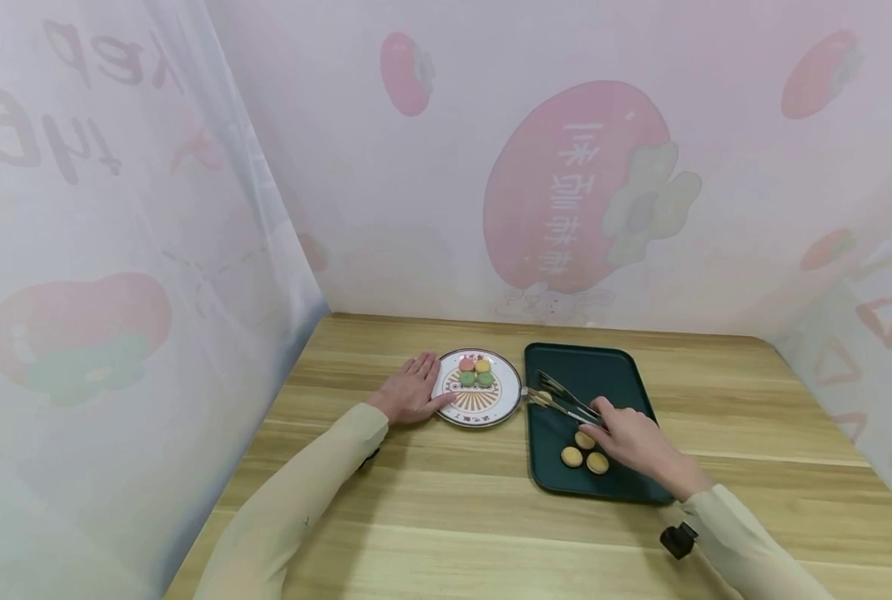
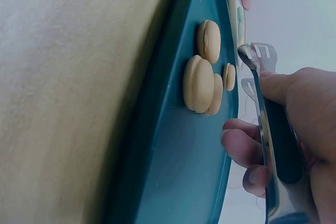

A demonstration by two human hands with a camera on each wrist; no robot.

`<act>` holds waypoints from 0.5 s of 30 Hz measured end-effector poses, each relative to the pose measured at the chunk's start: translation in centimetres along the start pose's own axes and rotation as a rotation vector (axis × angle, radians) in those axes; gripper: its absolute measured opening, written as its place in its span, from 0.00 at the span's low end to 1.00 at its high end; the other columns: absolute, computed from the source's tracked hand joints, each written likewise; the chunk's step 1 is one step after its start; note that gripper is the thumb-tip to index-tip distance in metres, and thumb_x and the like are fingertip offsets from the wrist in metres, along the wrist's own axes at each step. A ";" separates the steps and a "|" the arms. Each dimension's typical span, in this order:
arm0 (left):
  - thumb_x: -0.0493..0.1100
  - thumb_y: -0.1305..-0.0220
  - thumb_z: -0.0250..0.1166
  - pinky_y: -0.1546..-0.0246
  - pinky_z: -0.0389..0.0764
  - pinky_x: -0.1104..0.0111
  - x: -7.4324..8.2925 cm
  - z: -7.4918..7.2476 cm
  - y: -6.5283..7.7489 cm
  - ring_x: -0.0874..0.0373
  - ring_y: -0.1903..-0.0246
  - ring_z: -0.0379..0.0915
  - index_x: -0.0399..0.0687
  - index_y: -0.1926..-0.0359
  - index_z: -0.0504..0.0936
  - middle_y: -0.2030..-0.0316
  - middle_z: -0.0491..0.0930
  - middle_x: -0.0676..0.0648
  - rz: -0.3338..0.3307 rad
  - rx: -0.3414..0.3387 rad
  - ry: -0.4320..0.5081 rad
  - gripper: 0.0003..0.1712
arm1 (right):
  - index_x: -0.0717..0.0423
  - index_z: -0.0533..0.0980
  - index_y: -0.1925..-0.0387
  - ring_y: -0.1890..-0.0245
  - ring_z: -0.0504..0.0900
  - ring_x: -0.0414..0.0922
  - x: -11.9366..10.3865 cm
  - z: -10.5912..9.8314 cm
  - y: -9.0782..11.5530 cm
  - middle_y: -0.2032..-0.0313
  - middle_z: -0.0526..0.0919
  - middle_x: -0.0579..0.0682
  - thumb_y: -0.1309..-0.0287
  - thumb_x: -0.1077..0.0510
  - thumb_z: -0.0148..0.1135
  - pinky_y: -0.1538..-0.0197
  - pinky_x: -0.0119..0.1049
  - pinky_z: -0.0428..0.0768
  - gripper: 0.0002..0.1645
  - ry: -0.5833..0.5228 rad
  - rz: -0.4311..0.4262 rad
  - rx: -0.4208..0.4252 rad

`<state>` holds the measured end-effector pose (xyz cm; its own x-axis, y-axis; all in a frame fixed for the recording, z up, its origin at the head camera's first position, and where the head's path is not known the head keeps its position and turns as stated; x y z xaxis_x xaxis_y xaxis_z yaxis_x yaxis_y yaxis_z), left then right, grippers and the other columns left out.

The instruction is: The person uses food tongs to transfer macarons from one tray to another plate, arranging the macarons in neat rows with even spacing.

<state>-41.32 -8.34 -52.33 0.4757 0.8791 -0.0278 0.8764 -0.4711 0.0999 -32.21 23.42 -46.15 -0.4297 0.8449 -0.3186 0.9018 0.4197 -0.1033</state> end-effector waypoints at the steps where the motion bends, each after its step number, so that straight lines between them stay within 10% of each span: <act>1: 0.75 0.30 0.31 0.23 0.47 0.55 0.0 0.0 0.0 0.44 0.22 0.38 0.33 0.24 0.46 0.23 0.44 0.36 0.000 0.000 0.001 0.54 | 0.56 0.71 0.55 0.88 0.63 0.34 0.0 0.1 0.0 0.83 0.69 0.40 0.33 0.48 0.60 0.84 0.27 0.62 0.16 -0.002 -0.002 -0.001; 15: 0.76 0.31 0.29 0.22 0.46 0.56 -0.1 0.1 -0.1 0.46 0.22 0.35 0.34 0.24 0.44 0.22 0.41 0.37 -0.006 -0.021 -0.006 0.55 | 0.55 0.70 0.57 0.88 0.65 0.35 0.9 0.2 0.2 0.83 0.69 0.41 0.32 0.49 0.58 0.84 0.27 0.63 0.14 0.000 0.005 -0.002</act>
<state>-41.41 -8.36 -52.42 0.4706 0.8817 -0.0344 0.8777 -0.4638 0.1204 -32.40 24.25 -46.65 -0.4249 0.8470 -0.3195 0.9039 0.4160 -0.0994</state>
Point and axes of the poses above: each hand's wrist, its own y-axis away from the middle knuckle, its own z-axis out of the palm, x = y × z, the point moved 9 cm from there along -y, towards the middle knuckle
